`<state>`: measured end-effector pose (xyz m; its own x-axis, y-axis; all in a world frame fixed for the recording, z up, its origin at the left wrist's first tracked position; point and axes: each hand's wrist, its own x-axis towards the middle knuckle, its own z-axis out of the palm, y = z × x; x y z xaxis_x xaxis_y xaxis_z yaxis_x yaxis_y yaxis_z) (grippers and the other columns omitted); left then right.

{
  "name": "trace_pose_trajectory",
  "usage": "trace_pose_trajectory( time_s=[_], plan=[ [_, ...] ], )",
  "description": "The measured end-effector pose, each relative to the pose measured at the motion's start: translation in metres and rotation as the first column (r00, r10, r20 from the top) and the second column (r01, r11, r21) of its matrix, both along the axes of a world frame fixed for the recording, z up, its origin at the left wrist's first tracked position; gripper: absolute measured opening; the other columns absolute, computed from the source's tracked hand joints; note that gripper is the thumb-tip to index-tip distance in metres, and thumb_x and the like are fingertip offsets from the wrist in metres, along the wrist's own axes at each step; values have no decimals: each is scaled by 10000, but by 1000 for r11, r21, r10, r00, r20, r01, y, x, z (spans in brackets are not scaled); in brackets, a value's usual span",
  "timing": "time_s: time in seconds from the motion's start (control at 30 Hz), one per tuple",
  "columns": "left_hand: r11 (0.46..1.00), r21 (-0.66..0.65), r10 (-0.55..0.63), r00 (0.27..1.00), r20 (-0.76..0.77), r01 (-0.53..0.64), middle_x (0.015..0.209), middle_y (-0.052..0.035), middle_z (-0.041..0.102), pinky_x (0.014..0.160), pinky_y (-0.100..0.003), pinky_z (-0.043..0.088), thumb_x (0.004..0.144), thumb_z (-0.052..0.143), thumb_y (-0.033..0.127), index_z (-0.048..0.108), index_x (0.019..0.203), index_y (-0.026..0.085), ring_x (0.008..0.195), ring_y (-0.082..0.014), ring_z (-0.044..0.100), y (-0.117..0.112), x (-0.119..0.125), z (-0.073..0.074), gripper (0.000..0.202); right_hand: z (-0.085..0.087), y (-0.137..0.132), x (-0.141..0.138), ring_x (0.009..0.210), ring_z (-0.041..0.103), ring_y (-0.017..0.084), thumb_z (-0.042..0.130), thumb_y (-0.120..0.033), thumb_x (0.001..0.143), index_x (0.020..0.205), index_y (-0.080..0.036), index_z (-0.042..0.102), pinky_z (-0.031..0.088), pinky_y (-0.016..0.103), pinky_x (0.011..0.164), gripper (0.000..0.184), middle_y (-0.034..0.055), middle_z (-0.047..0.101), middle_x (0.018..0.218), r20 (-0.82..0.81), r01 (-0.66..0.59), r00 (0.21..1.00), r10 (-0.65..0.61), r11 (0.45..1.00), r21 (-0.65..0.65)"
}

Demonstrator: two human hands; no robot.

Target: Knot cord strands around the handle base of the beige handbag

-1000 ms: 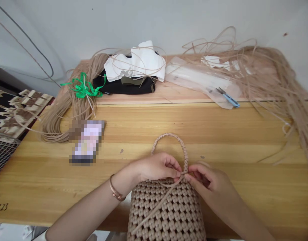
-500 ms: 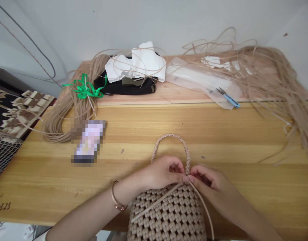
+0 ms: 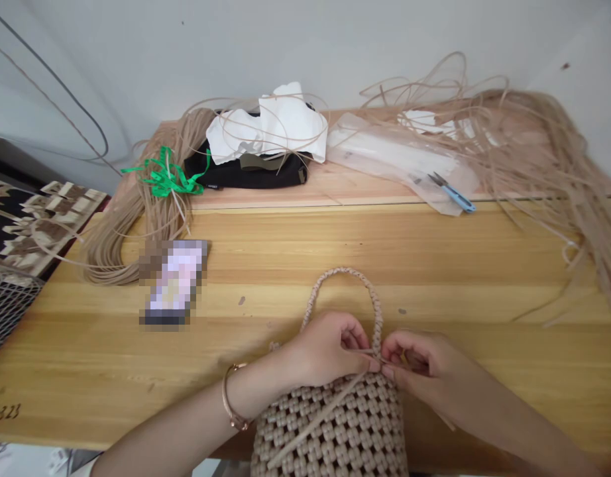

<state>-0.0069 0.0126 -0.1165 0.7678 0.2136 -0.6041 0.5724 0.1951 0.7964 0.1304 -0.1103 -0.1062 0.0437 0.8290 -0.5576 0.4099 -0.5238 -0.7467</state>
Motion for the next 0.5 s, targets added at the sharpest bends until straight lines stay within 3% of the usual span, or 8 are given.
trace_pose_trajectory(
  time_s=[0.2,0.37,0.5],
  plan=[
    [993,-43,-111,994,23,112,640,11,560,515,-192,361,638,669,255,629,779,107,578,-78,478,11,0,-1,209,3,4,7,580,387,112,481,-256,815,668,-195,487,286,233,509,159,-49,419,611,-8,-40,999,40,998,-50],
    [991,-13,-135,989,62,136,672,3,582,532,-182,375,661,643,216,647,802,112,596,-74,490,14,0,-3,175,2,4,13,554,308,106,461,-267,837,701,-198,456,231,238,486,153,-63,312,590,-101,-83,992,76,994,-65],
    [991,-34,-124,989,86,128,662,7,569,539,-182,380,659,648,209,642,805,111,593,-72,485,15,0,-4,175,-2,3,11,586,339,111,464,-329,847,736,-198,469,265,237,519,172,-54,349,630,-199,-49,979,36,997,-57]
  ],
)
